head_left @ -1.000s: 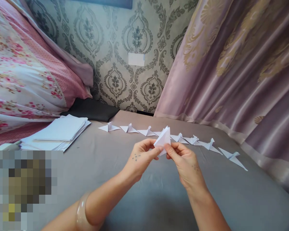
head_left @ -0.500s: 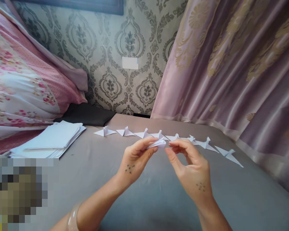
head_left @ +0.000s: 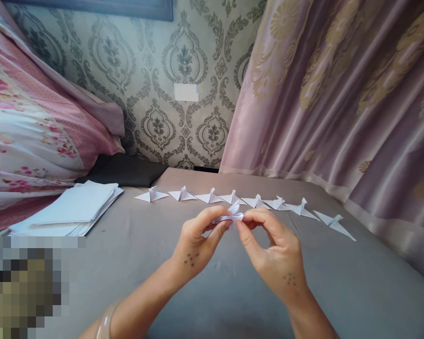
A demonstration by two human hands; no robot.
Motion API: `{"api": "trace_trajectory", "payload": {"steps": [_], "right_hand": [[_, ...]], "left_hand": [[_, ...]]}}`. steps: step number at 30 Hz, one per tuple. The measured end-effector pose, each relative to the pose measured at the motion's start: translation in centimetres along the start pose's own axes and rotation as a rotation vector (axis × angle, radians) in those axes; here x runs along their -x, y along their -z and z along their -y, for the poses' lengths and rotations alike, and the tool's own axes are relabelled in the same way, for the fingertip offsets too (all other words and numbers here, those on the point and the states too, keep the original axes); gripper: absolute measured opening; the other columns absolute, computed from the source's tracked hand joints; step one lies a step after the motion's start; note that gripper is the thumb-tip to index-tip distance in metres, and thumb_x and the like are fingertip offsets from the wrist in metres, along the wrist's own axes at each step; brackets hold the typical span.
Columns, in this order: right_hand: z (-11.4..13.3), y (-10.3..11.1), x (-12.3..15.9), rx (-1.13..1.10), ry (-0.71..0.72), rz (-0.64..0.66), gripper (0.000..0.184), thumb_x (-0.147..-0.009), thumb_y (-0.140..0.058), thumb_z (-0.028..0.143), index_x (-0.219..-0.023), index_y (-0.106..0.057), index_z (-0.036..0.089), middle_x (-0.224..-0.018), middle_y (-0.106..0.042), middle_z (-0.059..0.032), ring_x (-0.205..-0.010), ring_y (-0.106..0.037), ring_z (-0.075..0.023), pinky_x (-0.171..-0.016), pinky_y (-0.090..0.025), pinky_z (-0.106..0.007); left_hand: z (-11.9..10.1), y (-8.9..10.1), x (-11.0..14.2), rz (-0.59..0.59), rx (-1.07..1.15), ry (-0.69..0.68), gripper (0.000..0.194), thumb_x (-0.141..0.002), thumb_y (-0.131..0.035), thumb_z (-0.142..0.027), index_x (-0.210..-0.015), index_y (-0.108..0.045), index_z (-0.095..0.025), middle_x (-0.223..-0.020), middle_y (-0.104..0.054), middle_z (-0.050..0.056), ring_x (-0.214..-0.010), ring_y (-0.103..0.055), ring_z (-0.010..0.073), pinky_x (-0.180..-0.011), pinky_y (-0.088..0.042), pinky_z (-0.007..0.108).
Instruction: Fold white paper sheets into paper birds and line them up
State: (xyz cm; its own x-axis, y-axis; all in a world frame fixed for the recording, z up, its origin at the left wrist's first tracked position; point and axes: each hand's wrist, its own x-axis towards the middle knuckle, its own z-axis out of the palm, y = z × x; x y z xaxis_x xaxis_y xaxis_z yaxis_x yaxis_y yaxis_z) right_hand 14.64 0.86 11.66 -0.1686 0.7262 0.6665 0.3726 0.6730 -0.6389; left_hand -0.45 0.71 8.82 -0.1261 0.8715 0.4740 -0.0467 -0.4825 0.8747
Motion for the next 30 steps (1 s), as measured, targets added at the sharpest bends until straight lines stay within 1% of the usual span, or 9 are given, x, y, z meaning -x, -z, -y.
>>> {"api": "trace_trajectory", "payload": {"steps": [3, 7, 11, 15, 19, 22, 24, 27, 30], "right_hand": [[0.1, 0.3, 0.0, -0.036, 0.017, 0.032, 0.012, -0.085, -0.056, 0.015, -0.092, -0.06, 0.024, -0.083, -0.062, -0.0002, -0.077, -0.06, -0.0146, -0.071, -0.05, -0.029], [0.1, 0.8, 0.0, -0.013, -0.006, 0.02, 0.014, -0.084, -0.059, 0.014, -0.092, -0.061, 0.025, -0.082, -0.064, 0.0019, -0.076, -0.061, -0.0131, -0.07, -0.05, -0.026], [0.2, 1.4, -0.2, -0.002, -0.007, 0.037, 0.014, -0.084, -0.06, 0.016, -0.093, -0.063, 0.026, -0.082, -0.066, 0.0021, -0.075, -0.063, -0.0131, -0.07, -0.051, -0.026], [0.3, 1.9, -0.4, 0.004, 0.049, 0.102, 0.018, -0.085, -0.057, 0.014, -0.096, -0.065, 0.027, -0.083, -0.066, 0.0011, -0.072, -0.062, -0.0136, -0.067, -0.052, -0.028], [0.2, 2.3, -0.7, -0.02, 0.123, 0.152, 0.023, -0.084, -0.057, 0.011, -0.098, -0.065, 0.028, -0.083, -0.064, 0.0006, -0.07, -0.06, -0.013, -0.064, -0.051, -0.028], [0.3, 2.4, -0.7, -0.027, 0.145, 0.177, 0.028, -0.083, -0.057, 0.009, -0.101, -0.065, 0.029, -0.084, -0.063, 0.0004, -0.07, -0.059, -0.0126, -0.063, -0.049, -0.027], [0.5, 2.3, -0.6, -0.028, 0.142, 0.177, 0.028, -0.083, -0.057, 0.008, -0.1, -0.065, 0.028, -0.082, -0.062, 0.0008, -0.069, -0.058, -0.0125, -0.062, -0.049, -0.027], [0.9, 2.1, -0.4, -0.033, 0.049, 0.126, 0.017, -0.083, -0.057, 0.011, -0.089, -0.065, 0.025, -0.075, -0.061, 0.0017, -0.066, -0.056, -0.0119, -0.062, -0.048, -0.026], [1.2, 1.9, -0.3, -0.061, -0.139, 0.092, 0.01, -0.084, -0.057, 0.018, -0.078, -0.063, 0.023, -0.07, -0.059, 0.0017, -0.064, -0.055, -0.0118, -0.06, -0.047, -0.024]], "left_hand": [[-0.1, 0.2, -0.2, 0.011, 0.065, 0.025, 0.018, -0.074, -0.074, -0.016, -0.091, -0.073, -0.024, -0.088, -0.07, 0.002, -0.081, -0.064, 0.0163, -0.078, -0.051, 0.027], [-0.1, 0.5, -0.4, 0.113, 0.147, 0.069, 0.016, -0.077, -0.072, -0.016, -0.091, -0.071, -0.023, -0.09, -0.069, 0.003, -0.083, -0.065, 0.0191, -0.077, -0.053, 0.031], [0.1, 0.9, -0.4, 0.186, 0.18, 0.098, 0.018, -0.078, -0.072, -0.016, -0.093, -0.068, -0.025, -0.087, -0.068, 0.003, -0.083, -0.066, 0.0198, -0.078, -0.054, 0.034], [0.0, 1.0, -0.4, 0.239, 0.183, 0.116, 0.017, -0.079, -0.071, -0.016, -0.093, -0.067, -0.024, -0.085, -0.069, 0.003, -0.082, -0.066, 0.0196, -0.075, -0.054, 0.033], [-0.5, 0.9, -0.5, 0.264, 0.232, 0.128, 0.016, -0.079, -0.07, -0.013, -0.091, -0.067, -0.023, -0.08, -0.069, 0.001, -0.078, -0.065, 0.0162, -0.072, -0.053, 0.028], [-0.8, 0.9, -0.6, 0.277, 0.246, 0.134, 0.015, -0.078, -0.07, -0.012, -0.088, -0.068, -0.023, -0.08, -0.069, 0.001, -0.077, -0.065, 0.015, -0.071, -0.052, 0.026], [-0.8, 0.9, -0.6, 0.28, 0.251, 0.143, 0.014, -0.078, -0.071, -0.012, -0.086, -0.068, -0.023, -0.081, -0.069, 0.001, -0.076, -0.065, 0.0148, -0.071, -0.052, 0.026], [-0.4, 0.9, -0.4, 0.281, 0.265, 0.154, 0.015, -0.078, -0.071, -0.012, -0.085, -0.069, -0.024, -0.081, -0.07, 0.001, -0.076, -0.064, 0.0145, -0.071, -0.052, 0.026], [-0.1, 0.7, -0.2, 0.248, 0.246, 0.15, 0.015, -0.076, -0.073, -0.013, -0.084, -0.071, -0.026, -0.078, -0.069, 0.0, -0.073, -0.063, 0.0135, -0.068, -0.051, 0.025]]}}
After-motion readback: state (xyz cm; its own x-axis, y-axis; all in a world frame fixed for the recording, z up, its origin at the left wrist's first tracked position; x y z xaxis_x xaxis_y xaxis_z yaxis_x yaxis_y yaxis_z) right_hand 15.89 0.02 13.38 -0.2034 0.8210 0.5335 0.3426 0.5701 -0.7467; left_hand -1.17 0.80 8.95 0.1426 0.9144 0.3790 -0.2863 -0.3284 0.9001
